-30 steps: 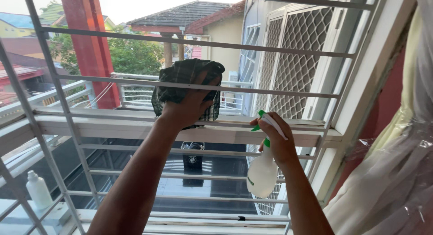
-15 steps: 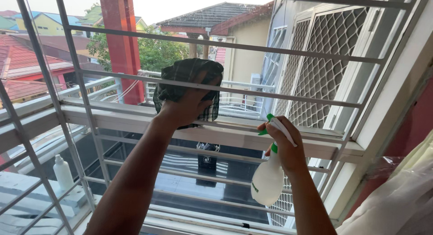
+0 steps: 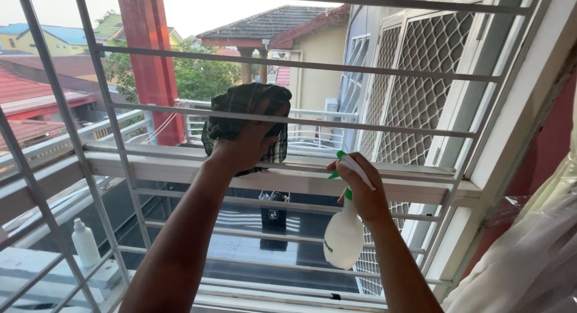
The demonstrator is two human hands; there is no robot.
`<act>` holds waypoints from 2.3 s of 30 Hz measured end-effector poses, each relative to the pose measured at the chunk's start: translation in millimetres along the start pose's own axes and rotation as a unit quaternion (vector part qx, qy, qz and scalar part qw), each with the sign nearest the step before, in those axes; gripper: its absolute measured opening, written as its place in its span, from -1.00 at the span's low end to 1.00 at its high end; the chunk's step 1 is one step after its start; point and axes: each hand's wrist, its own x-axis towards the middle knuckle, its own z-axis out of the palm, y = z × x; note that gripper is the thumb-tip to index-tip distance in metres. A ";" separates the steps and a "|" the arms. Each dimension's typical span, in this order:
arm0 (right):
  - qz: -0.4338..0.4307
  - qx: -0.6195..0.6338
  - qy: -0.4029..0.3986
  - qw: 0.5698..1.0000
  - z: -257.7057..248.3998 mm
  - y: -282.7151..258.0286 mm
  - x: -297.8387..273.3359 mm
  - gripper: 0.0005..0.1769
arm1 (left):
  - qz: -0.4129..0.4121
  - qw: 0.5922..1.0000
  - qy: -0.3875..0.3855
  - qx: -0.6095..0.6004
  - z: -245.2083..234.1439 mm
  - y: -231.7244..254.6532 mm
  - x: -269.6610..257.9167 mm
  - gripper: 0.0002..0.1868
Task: The person wipes the horizontal bars and glass panes of a window using a cloth and a spray bottle.
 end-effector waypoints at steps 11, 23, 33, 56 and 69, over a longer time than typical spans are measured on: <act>-0.003 -0.003 0.011 1.000 54.5 -0.4 3.8 -0.73 | -0.023 0.997 -0.067 -0.033 -3.4 -20.8 -8.1 -0.32; -0.013 0.009 0.001 1.000 79.5 1.4 8.5 -0.74 | -0.001 0.999 -0.046 -0.010 -2.9 -48.6 -21.7 -0.31; -0.023 0.016 0.005 1.000 85.3 9.8 10.0 -0.75 | 0.000 0.999 -0.032 -0.006 -10.5 -70.3 -32.7 -0.33; -0.014 -0.014 0.035 0.999 87.9 3.9 7.1 -0.77 | -0.008 0.999 0.006 -0.038 -27.3 -135.0 -57.0 -0.33; -0.015 -0.036 0.044 0.998 90.6 0.5 4.3 -0.76 | -0.048 0.997 0.049 -0.024 -29.4 -172.7 -70.3 -0.31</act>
